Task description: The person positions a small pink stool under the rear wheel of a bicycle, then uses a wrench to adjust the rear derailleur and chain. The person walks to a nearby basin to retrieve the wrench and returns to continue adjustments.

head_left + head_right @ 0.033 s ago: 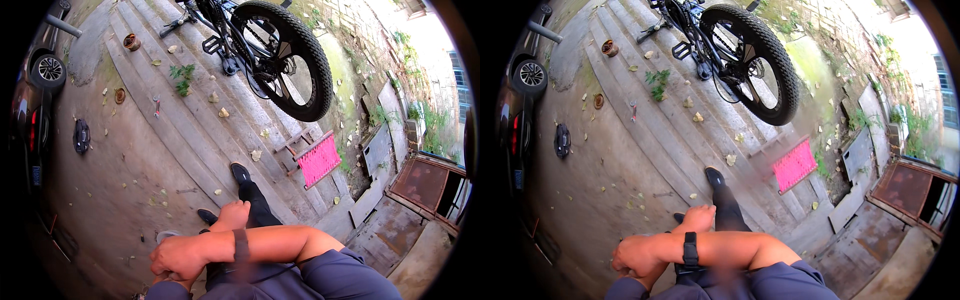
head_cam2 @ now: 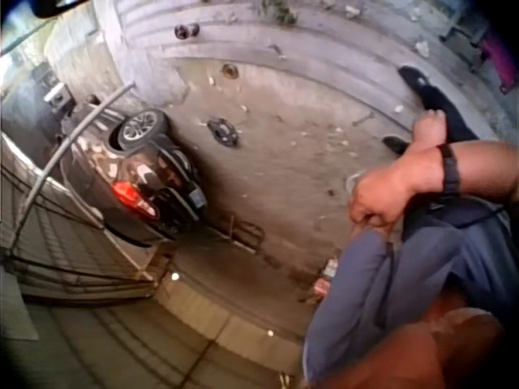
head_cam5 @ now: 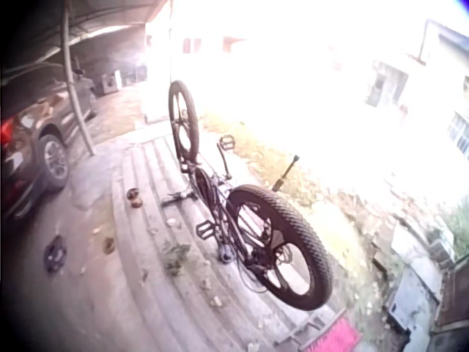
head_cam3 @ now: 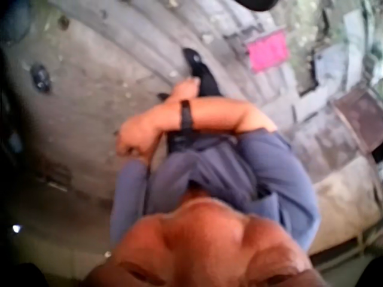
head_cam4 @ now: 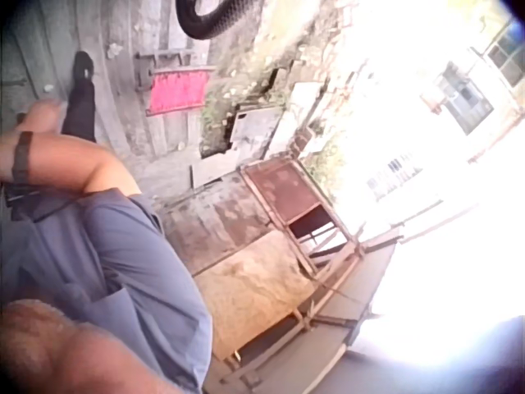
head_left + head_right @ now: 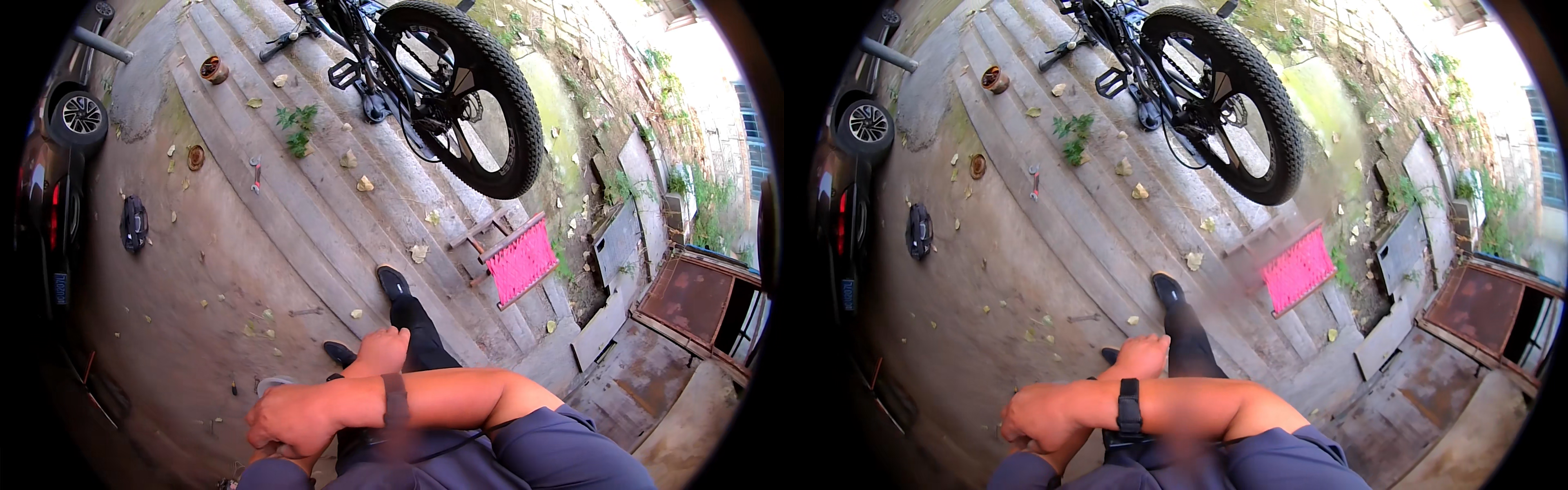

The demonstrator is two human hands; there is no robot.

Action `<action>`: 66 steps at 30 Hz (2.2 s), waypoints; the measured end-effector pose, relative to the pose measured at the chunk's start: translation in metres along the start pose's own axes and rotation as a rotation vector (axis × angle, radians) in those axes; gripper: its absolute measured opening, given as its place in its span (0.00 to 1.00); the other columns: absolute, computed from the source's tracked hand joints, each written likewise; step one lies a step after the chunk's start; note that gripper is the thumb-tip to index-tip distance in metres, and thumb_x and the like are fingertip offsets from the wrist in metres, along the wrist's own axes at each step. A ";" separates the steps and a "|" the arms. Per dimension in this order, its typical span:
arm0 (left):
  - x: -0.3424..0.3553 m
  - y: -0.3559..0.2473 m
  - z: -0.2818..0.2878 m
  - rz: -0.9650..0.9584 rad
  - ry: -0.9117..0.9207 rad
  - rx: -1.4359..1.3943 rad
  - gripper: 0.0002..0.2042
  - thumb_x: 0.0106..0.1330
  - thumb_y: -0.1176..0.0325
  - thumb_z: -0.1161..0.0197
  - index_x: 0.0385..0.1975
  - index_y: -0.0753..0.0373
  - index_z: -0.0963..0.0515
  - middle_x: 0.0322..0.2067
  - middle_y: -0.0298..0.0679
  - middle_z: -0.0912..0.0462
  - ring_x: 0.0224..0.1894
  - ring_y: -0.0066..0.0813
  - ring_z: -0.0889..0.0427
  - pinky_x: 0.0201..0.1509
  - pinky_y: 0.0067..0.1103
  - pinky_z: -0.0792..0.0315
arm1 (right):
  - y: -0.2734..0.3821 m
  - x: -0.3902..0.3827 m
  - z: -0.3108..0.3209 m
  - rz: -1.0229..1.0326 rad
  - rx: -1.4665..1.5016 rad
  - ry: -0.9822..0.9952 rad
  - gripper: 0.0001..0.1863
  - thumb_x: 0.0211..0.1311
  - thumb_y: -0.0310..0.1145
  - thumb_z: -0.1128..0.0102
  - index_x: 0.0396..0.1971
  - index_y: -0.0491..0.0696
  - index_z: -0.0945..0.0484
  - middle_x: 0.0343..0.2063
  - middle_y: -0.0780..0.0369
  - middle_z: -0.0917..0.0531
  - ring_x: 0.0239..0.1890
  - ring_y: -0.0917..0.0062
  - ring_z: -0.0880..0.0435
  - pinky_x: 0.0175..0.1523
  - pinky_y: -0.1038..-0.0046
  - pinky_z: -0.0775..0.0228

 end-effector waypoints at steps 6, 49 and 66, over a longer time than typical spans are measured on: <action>0.019 -0.005 0.010 -0.025 -0.010 0.037 0.09 0.57 0.68 0.39 0.35 0.62 0.28 0.31 0.45 0.21 0.36 0.45 0.18 0.39 0.38 0.25 | -0.002 -0.014 0.028 0.003 -0.009 0.026 0.10 0.38 0.32 0.37 0.23 0.46 0.25 0.26 0.56 0.23 0.33 0.58 0.21 0.38 0.60 0.30; -0.011 0.043 -0.040 0.297 0.034 -0.173 0.14 0.60 0.64 0.38 0.42 0.63 0.25 0.35 0.47 0.20 0.41 0.47 0.20 0.43 0.39 0.26 | -0.125 -0.231 0.311 -0.938 -1.025 -1.065 0.24 0.58 0.36 0.41 0.56 0.55 0.25 0.42 0.55 0.19 0.45 0.59 0.19 0.51 0.63 0.27; -0.003 0.038 -0.037 0.318 0.036 -0.210 0.17 0.59 0.64 0.38 0.46 0.64 0.25 0.38 0.47 0.19 0.43 0.47 0.20 0.44 0.38 0.25 | -0.119 -0.211 0.322 -1.193 -1.220 -1.013 0.35 0.60 0.43 0.44 0.69 0.55 0.41 0.42 0.53 0.21 0.44 0.56 0.20 0.48 0.59 0.27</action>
Point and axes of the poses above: each hand's wrist, its own x-axis towards the middle knuckle, its own z-axis out of the back of the hand, y = z × x, the point moved 1 cm from there along x, towards the middle knuckle
